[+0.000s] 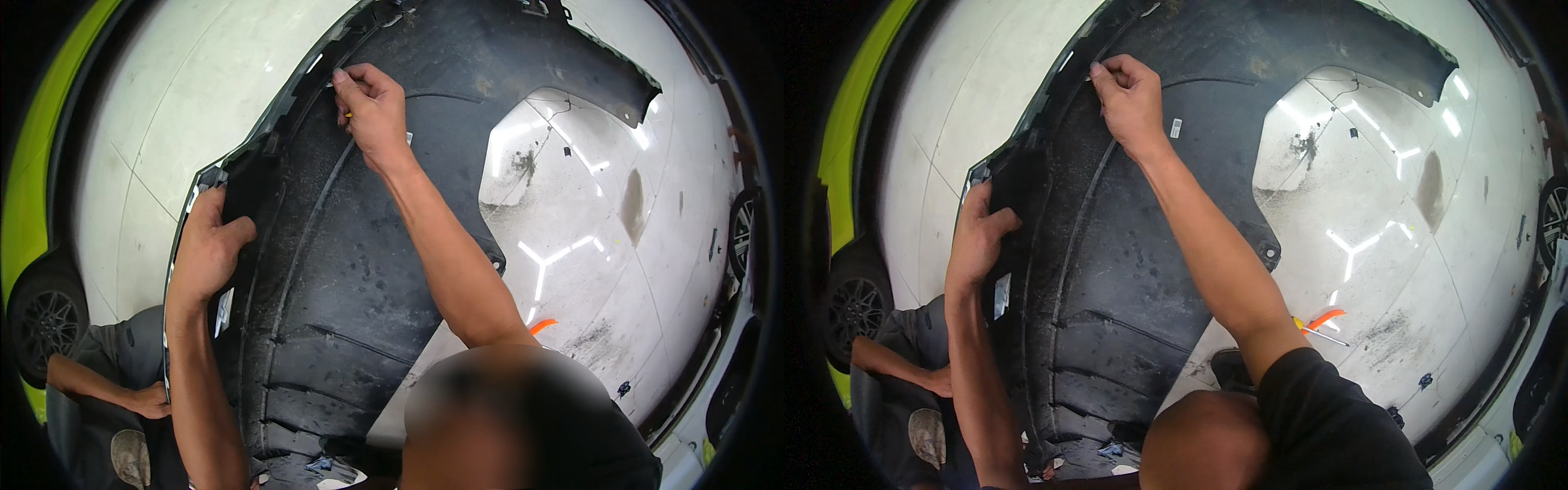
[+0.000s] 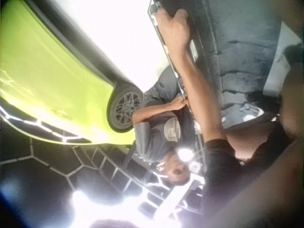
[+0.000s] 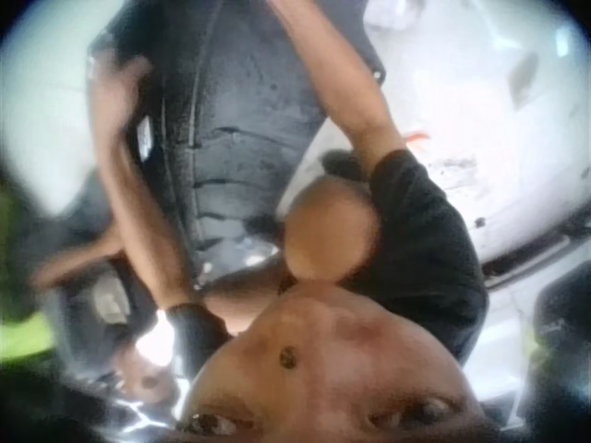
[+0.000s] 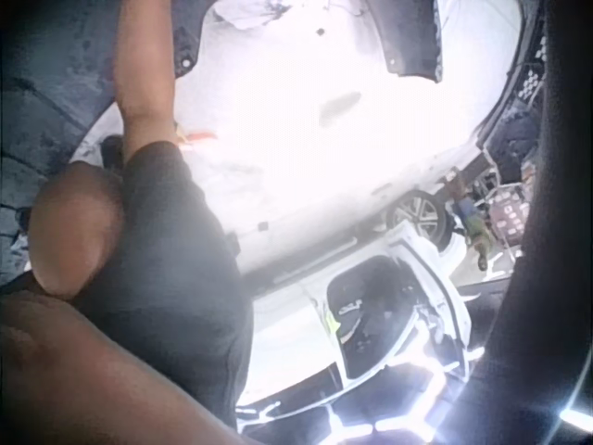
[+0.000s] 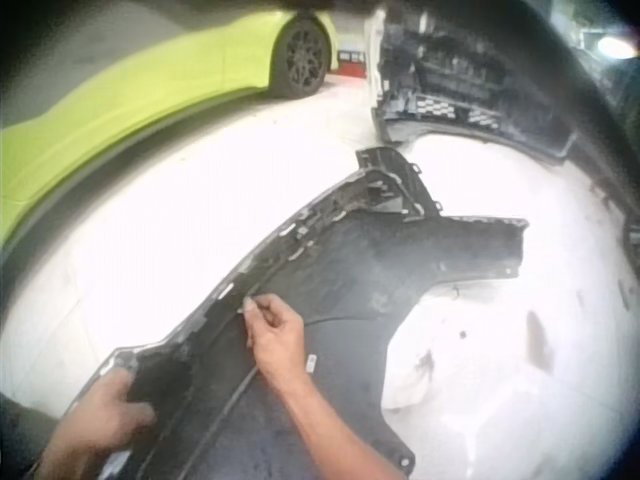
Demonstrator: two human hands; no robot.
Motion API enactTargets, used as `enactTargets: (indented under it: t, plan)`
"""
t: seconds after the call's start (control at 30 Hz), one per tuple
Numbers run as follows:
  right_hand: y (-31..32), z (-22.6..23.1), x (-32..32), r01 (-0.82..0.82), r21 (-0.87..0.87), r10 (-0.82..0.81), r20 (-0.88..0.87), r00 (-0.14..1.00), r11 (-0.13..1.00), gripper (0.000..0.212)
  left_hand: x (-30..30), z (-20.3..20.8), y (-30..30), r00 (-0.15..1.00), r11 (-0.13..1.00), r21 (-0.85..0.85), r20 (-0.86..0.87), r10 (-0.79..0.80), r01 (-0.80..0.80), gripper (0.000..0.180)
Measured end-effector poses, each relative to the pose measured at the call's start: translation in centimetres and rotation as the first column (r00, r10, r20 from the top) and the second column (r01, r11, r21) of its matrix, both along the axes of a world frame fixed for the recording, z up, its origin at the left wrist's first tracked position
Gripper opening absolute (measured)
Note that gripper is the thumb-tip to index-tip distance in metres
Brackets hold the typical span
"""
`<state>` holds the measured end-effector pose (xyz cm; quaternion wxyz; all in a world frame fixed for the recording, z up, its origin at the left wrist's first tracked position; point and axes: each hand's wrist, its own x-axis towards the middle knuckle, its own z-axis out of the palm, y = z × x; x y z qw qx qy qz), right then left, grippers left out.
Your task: The person selects a screwdriver from a tool cart and then uses it to remove fasteners from a large black plastic car part, likely a wheel arch liner, while another person assists by holding the part steady.
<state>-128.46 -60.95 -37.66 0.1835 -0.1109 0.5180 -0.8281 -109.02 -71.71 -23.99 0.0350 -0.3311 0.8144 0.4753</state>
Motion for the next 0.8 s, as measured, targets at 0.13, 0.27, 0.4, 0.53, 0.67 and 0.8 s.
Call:
enactTargets:
  t: [0.13, 0.27, 0.4, 0.53, 0.67, 0.8]
  plan:
    - [0.0, 0.0, 0.4, 0.009, 0.045, -0.01, 0.017, 1.0, 0.999, 0.022, 0.3, -0.2, -0.2, 1.0, 1.0, 0.026, 0.003, 0.008, -0.008, 0.038]
    - [0.0, -0.8, -0.8, -0.02, 0.063, 0.027, -0.111, 0.993, 0.998, 0.022, 0.6, -0.2, -0.1, 0.992, 0.995, 0.102, -0.121, 0.02, -0.008, 0.037]
    - [0.7, -1.0, -0.5, 0.243, 0.26, -0.101, -0.463, 0.88, 0.934, 0.022, 0.8, -1.4, -0.7, 0.997, 0.996, -0.065, -0.013, -0.07, 0.069, 0.034]
    - [0.7, -0.6, -0.8, 0.228, 0.306, -0.038, -0.521, 0.853, 0.924, 0.022, 0.5, -0.9, -1.3, 0.998, 1.0, -0.017, 0.068, -0.002, 0.003, 0.029]
    - [1.1, -0.6, -1.3, 0.108, 0.323, 0.043, -0.425, 0.904, 0.94, 0.022, -0.1, -0.8, -1.2, 1.0, 0.998, -0.066, 0.018, -0.007, 0.009, 0.027]
    - [1.2, -1.0, -1.5, -0.001, 0.336, 0.139, -0.387, 0.911, 0.942, 0.025, 0.5, -0.9, -0.8, 0.996, 0.991, 0.121, -0.049, 0.068, -0.062, 0.026]
